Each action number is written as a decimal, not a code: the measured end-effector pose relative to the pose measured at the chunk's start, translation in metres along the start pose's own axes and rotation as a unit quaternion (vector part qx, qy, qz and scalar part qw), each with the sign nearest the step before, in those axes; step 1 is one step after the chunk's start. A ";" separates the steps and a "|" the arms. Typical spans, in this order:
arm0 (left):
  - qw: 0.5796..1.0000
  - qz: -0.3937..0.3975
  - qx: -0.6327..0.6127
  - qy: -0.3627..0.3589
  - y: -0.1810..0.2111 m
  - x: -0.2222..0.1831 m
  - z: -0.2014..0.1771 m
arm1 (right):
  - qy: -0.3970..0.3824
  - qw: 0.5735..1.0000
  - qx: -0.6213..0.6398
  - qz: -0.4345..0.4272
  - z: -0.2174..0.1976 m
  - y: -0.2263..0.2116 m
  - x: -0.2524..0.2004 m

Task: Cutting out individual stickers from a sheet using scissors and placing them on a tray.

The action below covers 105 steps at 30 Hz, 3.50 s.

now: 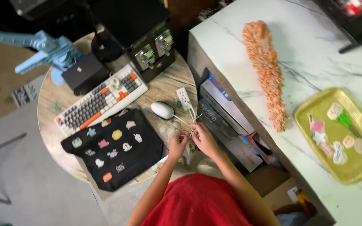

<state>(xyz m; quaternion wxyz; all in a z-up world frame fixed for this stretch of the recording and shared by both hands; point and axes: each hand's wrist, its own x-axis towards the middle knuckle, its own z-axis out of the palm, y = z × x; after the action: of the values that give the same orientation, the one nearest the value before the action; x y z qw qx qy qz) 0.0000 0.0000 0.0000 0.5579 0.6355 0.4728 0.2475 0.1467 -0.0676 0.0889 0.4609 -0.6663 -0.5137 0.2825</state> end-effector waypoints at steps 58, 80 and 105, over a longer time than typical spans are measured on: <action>0.837 0.362 0.178 -0.369 0.191 -0.017 0.397 | 0.677 0.675 0.098 0.278 -0.307 0.084 -0.347; 0.617 0.345 0.030 -0.707 0.268 -0.184 0.401 | 0.578 0.447 -0.392 0.558 -0.270 -0.045 -0.456; 0.684 0.353 -0.037 -0.637 0.288 -0.154 0.387 | 0.586 0.716 -0.321 0.202 -0.317 -0.088 -0.323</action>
<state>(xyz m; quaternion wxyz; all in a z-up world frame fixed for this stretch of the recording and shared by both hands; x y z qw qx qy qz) 0.3530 -0.2989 0.2055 0.6189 0.7389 -0.2658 -0.0210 0.2780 -0.4712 0.2693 0.3600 -0.8943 -0.0534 -0.2602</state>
